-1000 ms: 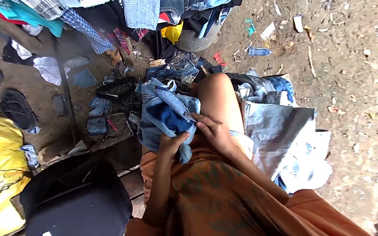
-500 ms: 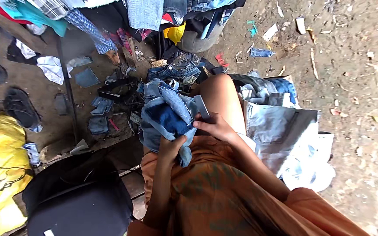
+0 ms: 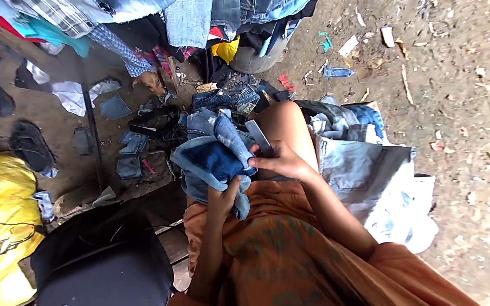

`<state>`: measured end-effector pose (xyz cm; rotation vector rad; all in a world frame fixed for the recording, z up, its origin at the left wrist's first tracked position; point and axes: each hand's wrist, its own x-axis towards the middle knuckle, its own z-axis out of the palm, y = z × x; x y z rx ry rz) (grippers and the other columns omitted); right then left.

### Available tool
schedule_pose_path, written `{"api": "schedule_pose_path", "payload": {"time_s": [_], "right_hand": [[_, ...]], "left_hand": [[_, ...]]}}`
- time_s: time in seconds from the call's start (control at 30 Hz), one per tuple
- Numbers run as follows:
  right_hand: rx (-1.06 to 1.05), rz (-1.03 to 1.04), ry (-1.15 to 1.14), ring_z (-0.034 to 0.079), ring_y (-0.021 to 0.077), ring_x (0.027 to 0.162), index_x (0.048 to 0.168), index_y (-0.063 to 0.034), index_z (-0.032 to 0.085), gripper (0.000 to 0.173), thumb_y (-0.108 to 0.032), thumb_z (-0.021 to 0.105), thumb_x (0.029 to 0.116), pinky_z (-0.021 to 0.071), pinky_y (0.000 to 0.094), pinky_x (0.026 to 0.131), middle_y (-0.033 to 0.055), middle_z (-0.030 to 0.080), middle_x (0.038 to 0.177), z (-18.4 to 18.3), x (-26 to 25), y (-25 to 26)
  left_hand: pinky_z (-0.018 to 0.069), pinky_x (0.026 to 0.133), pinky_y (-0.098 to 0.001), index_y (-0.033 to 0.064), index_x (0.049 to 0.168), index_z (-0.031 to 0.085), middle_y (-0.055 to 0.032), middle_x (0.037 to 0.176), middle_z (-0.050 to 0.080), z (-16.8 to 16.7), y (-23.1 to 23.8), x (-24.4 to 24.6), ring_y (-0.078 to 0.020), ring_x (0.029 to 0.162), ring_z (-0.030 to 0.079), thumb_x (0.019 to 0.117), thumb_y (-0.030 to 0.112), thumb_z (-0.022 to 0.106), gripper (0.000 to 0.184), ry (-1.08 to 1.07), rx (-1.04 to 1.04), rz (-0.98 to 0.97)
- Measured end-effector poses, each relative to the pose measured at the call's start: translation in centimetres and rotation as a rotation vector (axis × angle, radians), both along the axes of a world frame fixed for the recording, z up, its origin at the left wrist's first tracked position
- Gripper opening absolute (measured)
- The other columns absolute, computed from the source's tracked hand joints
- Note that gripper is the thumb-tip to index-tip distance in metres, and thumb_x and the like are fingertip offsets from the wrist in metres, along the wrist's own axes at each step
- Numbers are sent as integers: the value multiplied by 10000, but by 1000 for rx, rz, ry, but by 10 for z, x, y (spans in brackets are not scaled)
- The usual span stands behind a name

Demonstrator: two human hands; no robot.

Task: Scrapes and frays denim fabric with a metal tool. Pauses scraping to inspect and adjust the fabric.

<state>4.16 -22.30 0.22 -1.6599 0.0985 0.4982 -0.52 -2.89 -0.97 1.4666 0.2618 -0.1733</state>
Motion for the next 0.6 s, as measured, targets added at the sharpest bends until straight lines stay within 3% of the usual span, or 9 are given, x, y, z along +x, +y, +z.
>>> {"api": "schedule_pose_path", "payload": {"time_s": [0.1,0.2,0.3,0.37,0.43,0.47,0.53,0.6], "right_hand": [[-54,-22,-51,516,18,576,939,-82,665,148,-113,783,855,451,211,550,-44,586,685,7,1,-2],[-144,-52,-173,496,50,566,920,-82,656,130,-142,761,869,428,234,521,-14,587,717,18,7,-1],[-194,-54,-299,516,83,610,932,-53,678,142,-174,747,902,440,266,547,25,615,788,22,14,11],[-237,-61,-335,603,101,723,1046,-57,702,243,-286,644,990,515,309,636,46,671,904,15,14,18],[-281,-93,-333,677,160,946,1218,-42,690,482,-408,411,1073,558,416,824,95,705,1111,7,9,15],[-285,-129,-340,676,164,967,1258,-36,677,550,-430,331,1092,557,419,852,103,707,1124,1,5,11],[-307,-165,-376,653,148,869,1293,-42,668,553,-416,310,1098,551,384,779,95,698,1034,-11,-7,3],[-340,-64,-404,683,193,977,1349,-45,645,576,-463,352,1084,556,426,862,135,712,1140,-16,-25,-4]], "left_hand": [[577,902,-214,-85,1152,559,23,978,719,-4,-2,-2,0,947,688,812,-32,730,384,-4,-32,-37],[574,930,-221,-115,1215,544,-28,1043,721,-3,-4,-1,-17,982,689,757,19,835,560,25,21,-142],[575,917,-220,-108,1179,569,-39,1017,721,-4,-7,2,-23,965,691,774,-2,795,477,67,17,-125],[582,896,-231,-79,1156,580,-25,975,721,-4,-7,4,-33,935,696,799,-21,744,397,131,-55,-71],[586,863,-231,-52,1132,581,-6,928,714,-1,-7,7,-31,892,693,830,-34,690,322,181,-114,-23],[586,851,-231,-48,1122,585,-2,913,712,1,-6,9,-30,878,689,844,-34,673,291,193,-128,-6],[582,874,-237,-50,1147,579,-10,937,712,4,-4,12,-32,903,687,873,-27,674,291,209,-144,11],[578,892,-240,-60,1181,567,-23,968,713,6,-4,14,-38,930,687,881,-14,687,326,228,-152,18]]}}
